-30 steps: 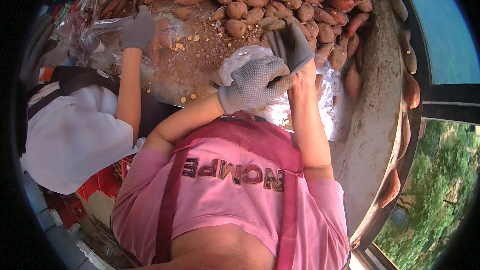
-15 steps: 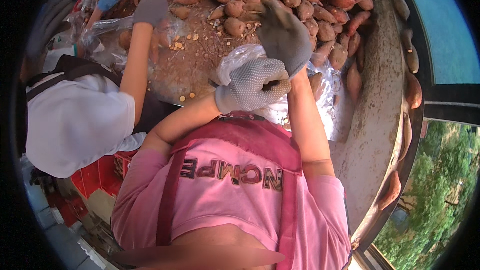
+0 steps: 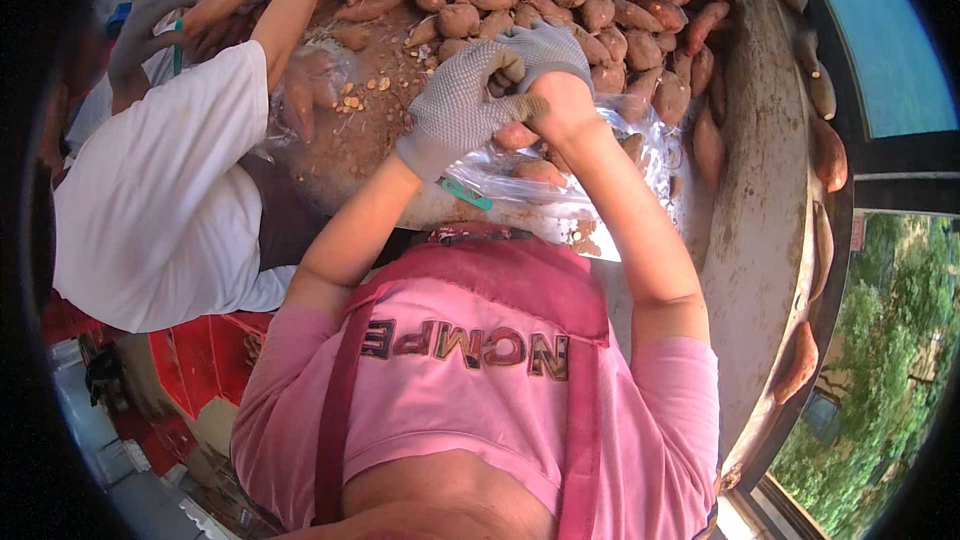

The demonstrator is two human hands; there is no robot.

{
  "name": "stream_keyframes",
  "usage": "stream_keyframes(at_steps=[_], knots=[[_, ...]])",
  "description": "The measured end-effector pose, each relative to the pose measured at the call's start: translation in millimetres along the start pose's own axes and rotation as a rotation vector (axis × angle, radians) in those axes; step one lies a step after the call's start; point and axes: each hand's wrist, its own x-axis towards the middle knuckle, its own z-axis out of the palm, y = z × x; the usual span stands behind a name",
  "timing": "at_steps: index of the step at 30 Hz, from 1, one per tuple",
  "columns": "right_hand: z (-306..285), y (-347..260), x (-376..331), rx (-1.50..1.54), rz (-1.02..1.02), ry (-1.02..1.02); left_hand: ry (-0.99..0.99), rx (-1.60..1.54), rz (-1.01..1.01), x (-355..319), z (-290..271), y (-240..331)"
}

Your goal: The person uses a small knife to peel the skin off sweet potatoes while standing at a large metal table. They pick up individual potatoes from a large pile, remove the skin, and place the peeled items into a clear plastic bag. Another person works alongside them performing the same task.

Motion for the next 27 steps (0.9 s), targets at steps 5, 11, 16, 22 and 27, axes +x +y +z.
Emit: stream_keyframes(at_steps=[5, 11, 16, 22, 27], knots=[[-2, 8, 4, -0.373, -0.017, -0.137, -0.062, -0.231, -0.185, 3, 3, -28], [4, 17, 0, -0.313, 0.132, -0.168, 0.141, -0.175, -0.039, 5, 8, -16], [8, 20, 3, -0.545, 0.005, -0.467, 0.072, -1.202, -0.540, 3, -7, -22], [16, 29, 7, -0.492, -0.018, -0.501, -0.114, -0.346, -0.326, -5, 3, -24], [39, 13, -12, -0.756, 0.007, -0.477, 0.029, 0.410, -0.011, 4, 9, -26]])
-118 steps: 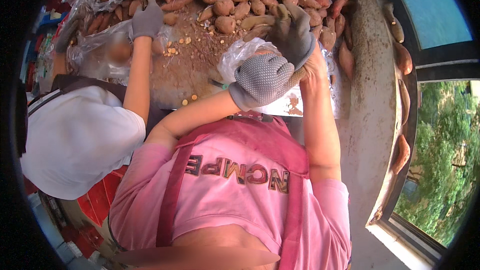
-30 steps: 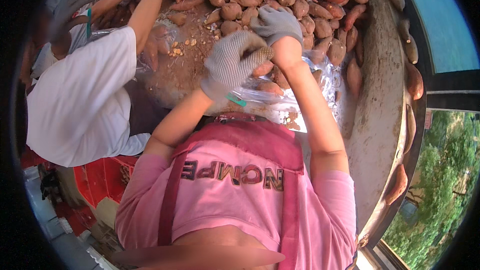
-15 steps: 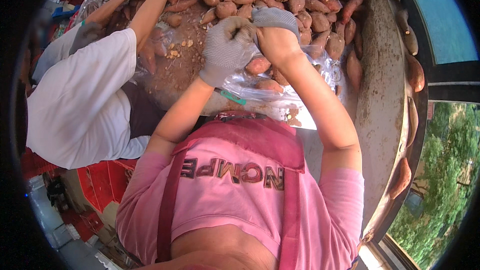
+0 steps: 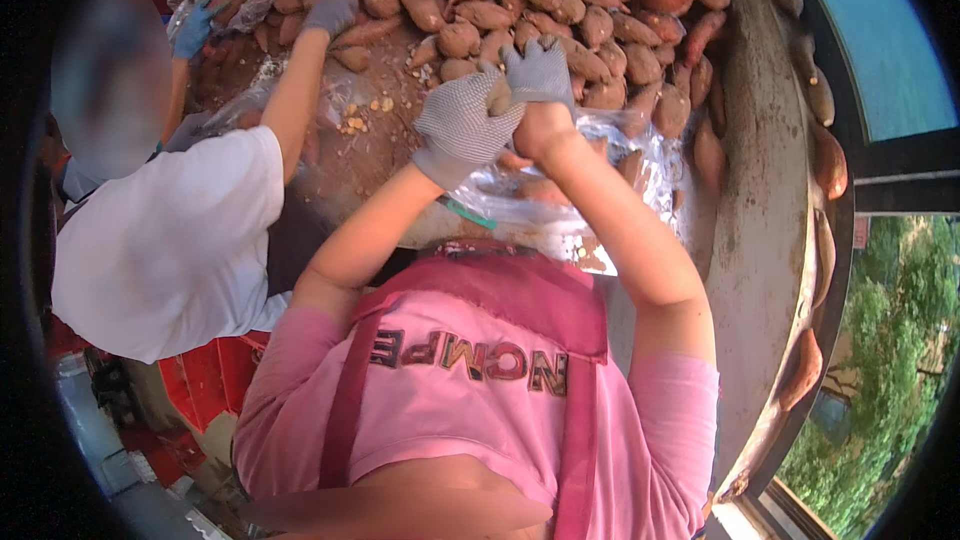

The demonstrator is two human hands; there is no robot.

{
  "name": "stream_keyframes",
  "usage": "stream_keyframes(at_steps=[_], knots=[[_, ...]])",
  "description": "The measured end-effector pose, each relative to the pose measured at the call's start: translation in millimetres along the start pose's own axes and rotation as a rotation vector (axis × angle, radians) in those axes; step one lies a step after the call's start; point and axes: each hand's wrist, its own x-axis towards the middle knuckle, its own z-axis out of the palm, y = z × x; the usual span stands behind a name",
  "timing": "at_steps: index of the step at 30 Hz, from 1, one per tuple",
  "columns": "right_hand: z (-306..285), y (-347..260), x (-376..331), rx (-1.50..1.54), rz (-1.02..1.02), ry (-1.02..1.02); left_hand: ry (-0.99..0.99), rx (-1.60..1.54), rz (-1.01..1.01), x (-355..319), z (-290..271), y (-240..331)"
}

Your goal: The person uses a small knife to peel the skin off sweet potatoes while standing at a large metal table. They pick up individual potatoes from a large pile, remove the skin, and place the peeled items into a clear plastic bag. Another person works alongside them performing the same task.

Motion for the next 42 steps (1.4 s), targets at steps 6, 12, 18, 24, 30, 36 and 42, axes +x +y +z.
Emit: stream_keyframes(at_steps=[6, 12, 18, 24, 30, 36, 42], knots=[[-14, -27, 6, 0.241, 0.071, 0.098, -0.034, 0.315, 0.243, 30, 1, 12], [8, -24, 33, -0.100, 0.409, -0.423, -0.234, -0.145, 0.149, 35, -23, 1], [1, 6, 16, -0.010, 0.172, -0.393, -0.191, -0.109, 0.137, 41, -5, 3], [0, 9, 24, -0.013, 0.089, -0.411, 0.113, 0.108, 0.019, 40, 6, 24], [2, 10, 33, -0.039, 0.013, -0.425, -0.114, -0.391, -0.338, 51, 17, -7], [16, 18, 29, -0.154, -0.155, 0.056, -0.291, -0.279, -0.164, 47, -4, 8], [-13, 28, 35, 0.020, -0.169, 0.157, -0.166, -0.369, -0.220, 39, -11, 51]])
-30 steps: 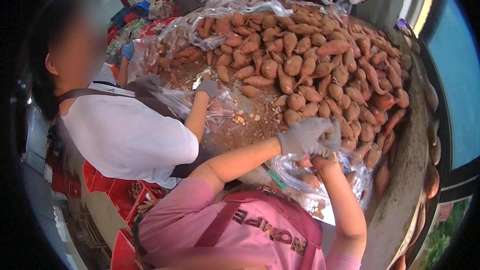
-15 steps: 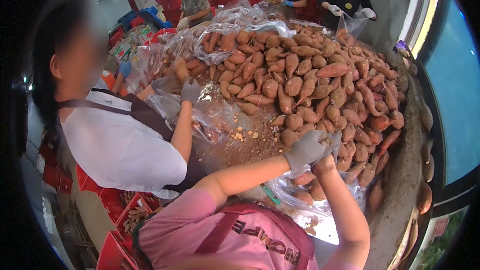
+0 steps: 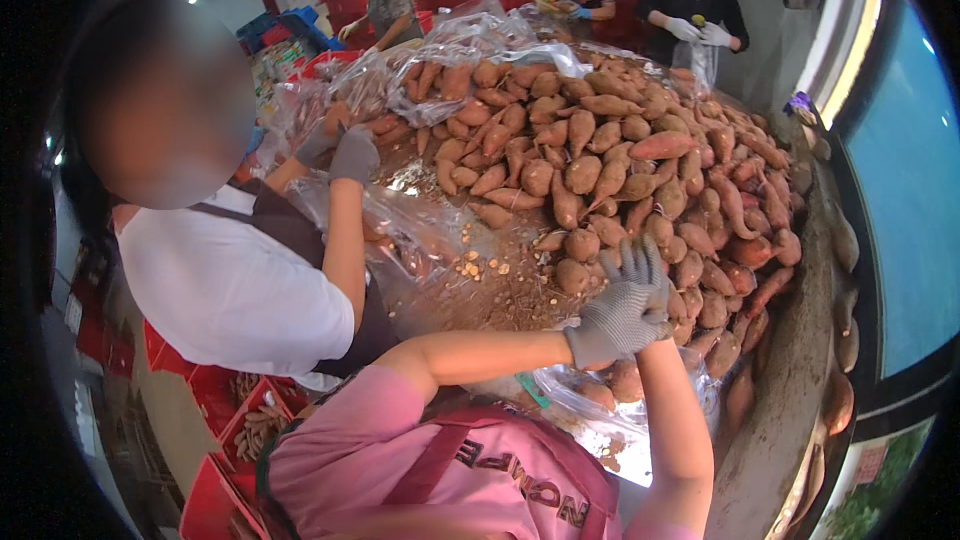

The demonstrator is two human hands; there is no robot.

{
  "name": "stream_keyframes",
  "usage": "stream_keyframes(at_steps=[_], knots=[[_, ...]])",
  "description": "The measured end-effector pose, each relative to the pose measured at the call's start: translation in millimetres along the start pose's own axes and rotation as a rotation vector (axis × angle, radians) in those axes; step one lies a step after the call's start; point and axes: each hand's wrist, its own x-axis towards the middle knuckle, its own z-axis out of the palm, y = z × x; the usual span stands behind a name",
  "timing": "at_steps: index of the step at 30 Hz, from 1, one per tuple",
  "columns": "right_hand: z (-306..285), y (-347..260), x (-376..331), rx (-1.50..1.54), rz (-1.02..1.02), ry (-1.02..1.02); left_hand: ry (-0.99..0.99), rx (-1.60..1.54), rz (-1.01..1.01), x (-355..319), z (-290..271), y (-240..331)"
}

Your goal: The person uses a small knife to peel the skin off sweet potatoes while standing at a large metal table. They pick up individual potatoes from a large pile, remove the skin, and place the peeled items into a clear plastic bag. Another person works alongside them performing the same task.

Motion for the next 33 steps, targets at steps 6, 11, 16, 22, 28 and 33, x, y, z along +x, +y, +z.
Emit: stream_keyframes(at_steps=[6, 11, 16, 22, 28, 33], knots=[[-6, -4, 4, 0.150, 0.150, -0.056, 0.167, 0.412, 0.235, -1, 21, -8], [0, 0, 4, 0.066, 0.241, 0.153, 0.277, 0.665, 0.504, 4, 24, -23], [-30, 18, 31, 0.031, 0.661, 0.258, 0.454, 0.747, 0.993, -3, 8, -14], [-37, 26, 13, -0.137, 0.672, 0.379, 0.679, 0.764, 0.777, 12, -14, 0], [-38, 23, 15, 0.147, 0.619, 0.164, 0.750, 0.782, 0.760, -7, 35, 2], [-46, 8, 12, 0.037, 0.557, 0.257, 0.685, 0.743, 0.871, -22, 45, 1]])
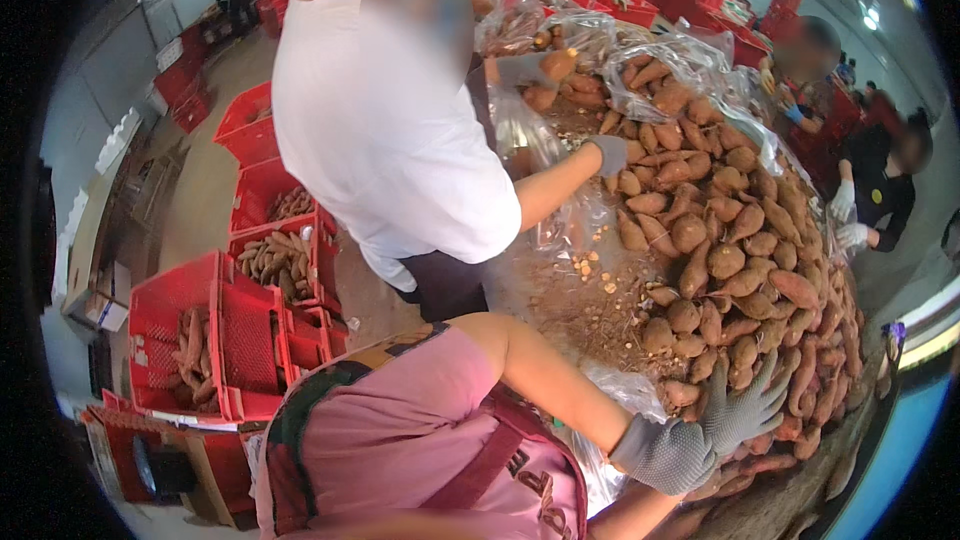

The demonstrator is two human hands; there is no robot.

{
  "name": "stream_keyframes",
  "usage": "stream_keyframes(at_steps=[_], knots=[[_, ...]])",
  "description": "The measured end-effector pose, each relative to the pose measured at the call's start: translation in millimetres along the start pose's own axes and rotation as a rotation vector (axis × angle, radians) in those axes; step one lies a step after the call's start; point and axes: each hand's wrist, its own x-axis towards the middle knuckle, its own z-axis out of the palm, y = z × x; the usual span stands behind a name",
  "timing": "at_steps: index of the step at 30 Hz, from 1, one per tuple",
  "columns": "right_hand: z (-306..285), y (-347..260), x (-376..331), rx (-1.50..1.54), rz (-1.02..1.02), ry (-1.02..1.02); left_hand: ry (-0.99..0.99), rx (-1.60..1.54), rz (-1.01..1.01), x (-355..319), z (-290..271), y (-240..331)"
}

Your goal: The person uses a small knife to peel the skin off sweet potatoes while standing at a large metal table. They pick up individual potatoes from a large pile, remove the skin, and place the peeled items into a clear plastic bag. Another person works alongside them performing the same task.

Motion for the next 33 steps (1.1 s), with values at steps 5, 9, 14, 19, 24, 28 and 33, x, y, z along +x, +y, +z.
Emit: stream_keyframes(at_steps=[5, 9, 14, 19, 24, 28, 33], knots=[[15, 9, 0, 0.857, 0.202, 0.063, 0.008, 0.000, 0.022, -3, -5, 8], [10, 8, -1, 0.367, 0.021, -0.205, 0.007, 0.020, 0.021, -8, -3, 16], [24, 14, -2, 0.663, 0.048, -0.058, 0.004, 0.026, 0.014, -10, 0, 17], [-34, -21, 0, 1.524, 0.436, 0.083, -0.014, 0.076, -0.016, -10, 2, 22], [-31, 10, 3, 1.478, 0.403, 0.301, -0.109, -0.145, -0.025, 3, -44, 3], [17, 53, -1, 1.534, 0.186, 0.267, -0.119, -0.398, -0.396, 9, -53, -25], [-25, 2, 3, 1.904, 0.466, -0.055, -0.232, -0.540, -0.380, 5, -44, -37]])
